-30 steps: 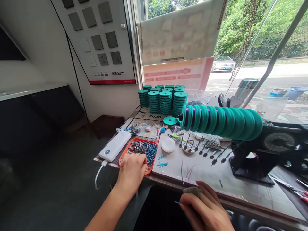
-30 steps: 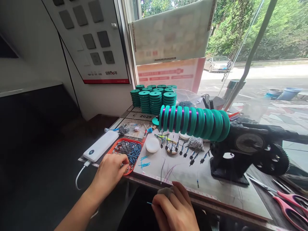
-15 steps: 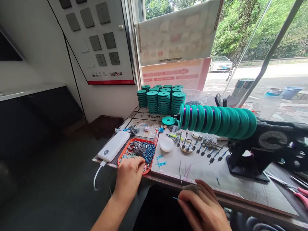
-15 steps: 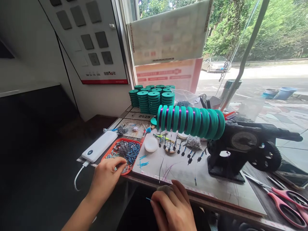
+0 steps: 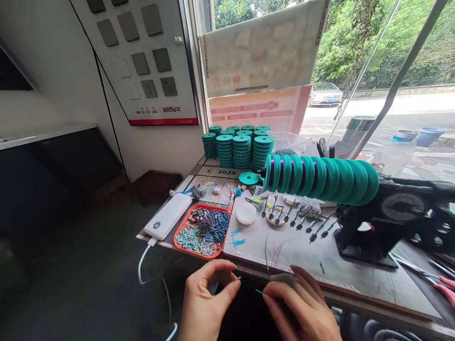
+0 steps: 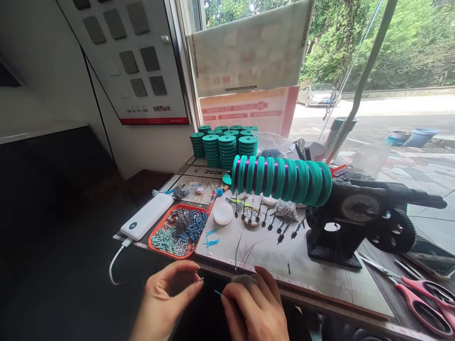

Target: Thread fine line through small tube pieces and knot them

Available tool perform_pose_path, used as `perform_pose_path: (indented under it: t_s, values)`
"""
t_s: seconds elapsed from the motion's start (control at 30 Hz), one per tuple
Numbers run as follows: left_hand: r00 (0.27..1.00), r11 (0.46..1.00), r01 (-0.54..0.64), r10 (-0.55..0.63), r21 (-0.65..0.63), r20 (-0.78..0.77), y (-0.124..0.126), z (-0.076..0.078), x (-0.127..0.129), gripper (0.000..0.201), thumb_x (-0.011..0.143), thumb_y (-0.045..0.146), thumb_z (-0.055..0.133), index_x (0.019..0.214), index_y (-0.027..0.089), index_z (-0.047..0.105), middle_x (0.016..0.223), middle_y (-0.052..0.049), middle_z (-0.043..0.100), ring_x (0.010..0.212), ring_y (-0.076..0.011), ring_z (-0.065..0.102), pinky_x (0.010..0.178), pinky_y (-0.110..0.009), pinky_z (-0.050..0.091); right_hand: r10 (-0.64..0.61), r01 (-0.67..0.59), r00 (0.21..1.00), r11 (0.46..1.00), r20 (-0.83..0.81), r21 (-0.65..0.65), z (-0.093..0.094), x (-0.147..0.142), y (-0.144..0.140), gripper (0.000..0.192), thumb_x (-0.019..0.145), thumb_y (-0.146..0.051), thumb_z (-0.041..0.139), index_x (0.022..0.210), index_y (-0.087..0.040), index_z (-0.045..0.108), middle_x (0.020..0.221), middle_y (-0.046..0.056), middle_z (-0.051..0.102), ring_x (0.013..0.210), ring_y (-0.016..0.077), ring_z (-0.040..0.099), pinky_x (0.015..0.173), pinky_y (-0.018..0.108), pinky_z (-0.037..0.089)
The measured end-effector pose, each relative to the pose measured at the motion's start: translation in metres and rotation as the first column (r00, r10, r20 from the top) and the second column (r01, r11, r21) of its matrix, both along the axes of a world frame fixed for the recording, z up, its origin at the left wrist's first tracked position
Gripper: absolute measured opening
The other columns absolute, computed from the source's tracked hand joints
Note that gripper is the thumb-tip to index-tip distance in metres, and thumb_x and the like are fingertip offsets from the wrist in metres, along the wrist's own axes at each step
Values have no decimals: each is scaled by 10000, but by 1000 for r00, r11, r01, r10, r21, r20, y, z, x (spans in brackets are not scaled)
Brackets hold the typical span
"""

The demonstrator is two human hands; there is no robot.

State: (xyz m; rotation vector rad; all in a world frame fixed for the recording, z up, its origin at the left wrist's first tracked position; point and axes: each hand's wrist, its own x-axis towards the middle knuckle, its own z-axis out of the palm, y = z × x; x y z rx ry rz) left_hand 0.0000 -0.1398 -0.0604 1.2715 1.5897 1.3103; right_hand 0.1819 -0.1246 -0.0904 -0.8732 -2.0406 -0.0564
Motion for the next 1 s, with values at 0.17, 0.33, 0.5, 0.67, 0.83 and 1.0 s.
perform_pose_path:
  t_s: [0.17, 0.33, 0.5, 0.67, 0.83, 1.0]
  values:
    - [983, 999, -36, 36, -1, 179, -8, -28, 4, 261, 577, 219, 770, 813, 192, 664, 590, 17, 685, 554, -136, 627, 557, -193, 502, -1, 1, 1000, 1000, -2, -5, -4, -2, -2, 106, 819, -119, 545, 822, -225, 559, 655, -58, 621, 571, 126, 599, 839, 322, 409]
    - [994, 996, -85, 82, 41, 77, -10, -22, 8, 210, 616, 227, 737, 806, 207, 651, 591, 25, 682, 559, -148, 637, 572, -214, 507, -15, 15, 1000, 1000, 2, -10, -5, -1, -4, 112, 823, -120, 534, 824, -230, 559, 654, -61, 622, 572, 126, 598, 847, 322, 398]
    - [969, 967, -162, 194, 197, -155, -17, -15, 14, 151, 666, 207, 681, 810, 249, 661, 631, 31, 695, 561, -170, 650, 592, -261, 515, -26, 26, 1000, 1000, -3, -13, -4, -3, -4, 106, 834, -130, 522, 817, -229, 556, 655, -59, 621, 568, 125, 597, 839, 317, 387]
    - [899, 906, -65, 234, 418, -370, -18, -20, 13, 204, 753, 137, 612, 874, 296, 650, 681, 44, 685, 590, -155, 639, 613, -267, 494, -25, 25, 1000, 1000, 4, -18, -6, -4, -3, 110, 842, -134, 508, 805, -229, 551, 642, -61, 612, 563, 125, 589, 852, 317, 366]
    - [849, 845, 30, 260, 533, -461, -17, -21, 14, 262, 768, 68, 584, 911, 283, 628, 671, 52, 688, 581, -141, 614, 705, -295, 463, -21, 21, 1000, 1000, -4, -11, -7, -3, -3, 114, 836, -127, 511, 800, -226, 554, 639, -62, 607, 561, 123, 584, 861, 314, 356]
    - [954, 941, -119, 197, 317, -226, -18, -23, 16, 209, 707, 147, 661, 846, 304, 656, 670, 71, 689, 586, -132, 639, 621, -230, 484, -56, 53, 996, 998, -72, -44, -8, -8, -7, 123, 858, -143, 496, 793, -231, 554, 622, -57, 598, 562, 131, 566, 869, 322, 355]
